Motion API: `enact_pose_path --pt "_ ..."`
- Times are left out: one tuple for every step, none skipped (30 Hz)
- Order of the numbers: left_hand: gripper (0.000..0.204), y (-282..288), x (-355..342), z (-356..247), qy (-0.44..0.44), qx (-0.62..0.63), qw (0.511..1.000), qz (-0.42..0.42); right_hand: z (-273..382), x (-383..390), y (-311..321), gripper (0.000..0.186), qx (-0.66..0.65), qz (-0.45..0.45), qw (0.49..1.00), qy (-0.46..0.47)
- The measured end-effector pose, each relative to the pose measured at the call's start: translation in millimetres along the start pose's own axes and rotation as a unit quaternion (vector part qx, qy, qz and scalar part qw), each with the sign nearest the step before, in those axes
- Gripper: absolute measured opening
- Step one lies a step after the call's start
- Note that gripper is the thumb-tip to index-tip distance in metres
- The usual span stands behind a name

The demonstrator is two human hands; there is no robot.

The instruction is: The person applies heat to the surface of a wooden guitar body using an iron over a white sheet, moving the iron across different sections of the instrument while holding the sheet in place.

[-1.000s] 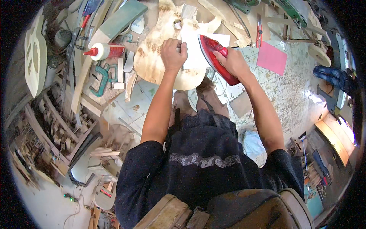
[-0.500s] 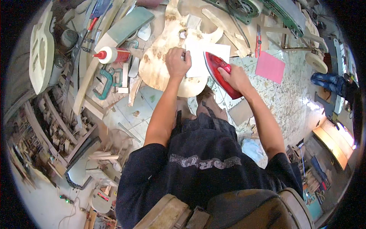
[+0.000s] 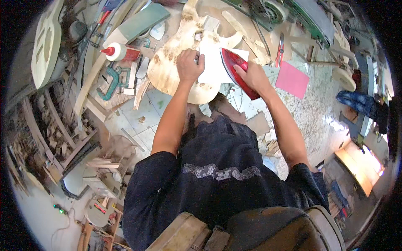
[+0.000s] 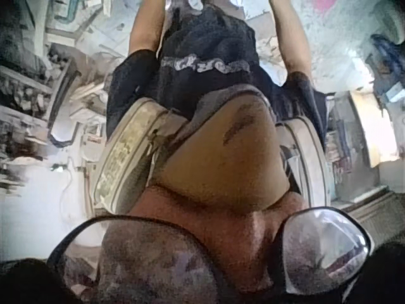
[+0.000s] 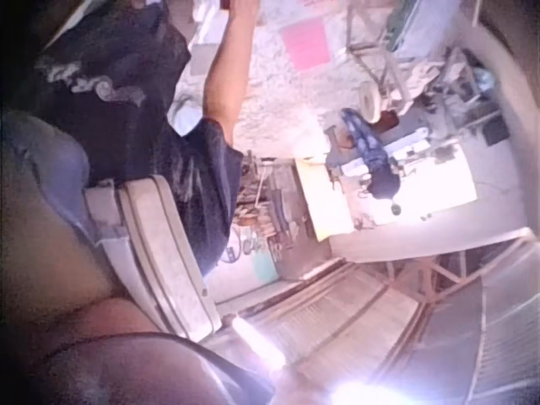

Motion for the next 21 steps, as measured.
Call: enact_pose_path --pt "0.016 -1 2 1 0.001 0.013 1.000 -0.003 -3 3 2 0.062 0.005 0.028 1.000 -0.014" --pt "0.016 -1 0 3 -0.003 0.027 1.000 -0.004 -6 9 0 0.062 -0.028 0.014 0.999 0.027" --pt "0.015 -2 2 1 0.008 0.018 1.000 0.005 -11 12 -5 0.061 -0.021 0.009 1.000 0.021" --pt "0.015 -2 -3 2 0.006 0.017 1.000 0.001 -16 10 -10 0.061 -0.015 0.004 1.000 0.015" --pt "0.015 -2 -5 -1 0.005 0.011 1.000 0.001 -14 1 -4 0.061 -0.013 0.003 1.000 0.017" --pt "0.014 -1 2 -3 0.009 0.003 1.000 0.003 -8 -8 4 0.061 0.006 0.019 1.000 0.010" --pt "0.014 0 10 -6 0.015 0.002 1.000 0.004 -6 -10 7 0.061 0.026 0.035 0.999 0.003" --pt "0.015 0 7 -6 0.015 0.008 1.000 0.003 -8 -10 7 0.061 0.028 0.033 0.999 0.007" --pt "0.015 0 3 -4 0.016 0.013 1.000 0.002 -11 -8 3 0.061 0.022 0.033 0.999 0.010" --pt "0.015 0 1 -3 0.015 0.011 1.000 -0.004 -14 -4 -1 0.061 0.016 0.033 0.999 0.013" --pt "0.016 -1 3 -4 0.013 0.008 1.000 -0.006 -15 5 -2 0.060 0.003 0.022 1.000 0.021" --pt "0.016 -1 3 -4 0.010 0.006 1.000 -0.009 -16 8 -5 0.061 -0.007 0.042 0.999 0.026" --pt "0.015 0 -1 -1 0.006 -0.002 1.000 -0.008 -17 0 -4 0.061 0.009 0.039 0.999 0.028" --pt "0.015 0 1 -2 0.009 0.001 1.000 -0.007 -14 -2 3 0.061 0.026 0.039 0.999 0.024" --pt "0.015 -1 -2 -3 0.008 -0.001 1.000 -0.006 -13 -11 7 0.061 0.035 0.022 0.999 0.036" --pt "0.015 -2 -3 -5 0.006 -0.004 1.000 -0.004 -13 -18 10 0.060 0.044 0.029 0.998 0.037" --pt "0.015 -2 -3 -5 0.004 -0.004 1.000 -0.008 -14 -19 9 0.060 0.037 0.028 0.998 0.039" --pt "0.015 -1 -1 -3 0.011 0.005 1.000 -0.006 -13 -17 8 0.060 0.030 0.027 0.998 0.043" --pt "0.016 0 0 0 0.018 0.014 1.000 -0.004 -13 -7 7 0.060 0.020 0.035 0.998 0.056" --pt "0.016 -1 0 0 0.018 0.014 1.000 -0.006 -15 4 6 0.059 0.010 0.044 0.997 0.067" --pt "0.016 -1 0 -1 0.012 0.009 1.000 -0.009 -19 3 1 0.060 0.012 0.049 0.997 0.059"
Point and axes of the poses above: each hand's wrist, its own x-axis away from the middle knuckle, its own y-axis out of the back of the hand, z = x × y, the point moved 3 cm from there along -x, towards the middle knuckle, and after that the axes turned 12 degrees about x, right-handed, at the moved point
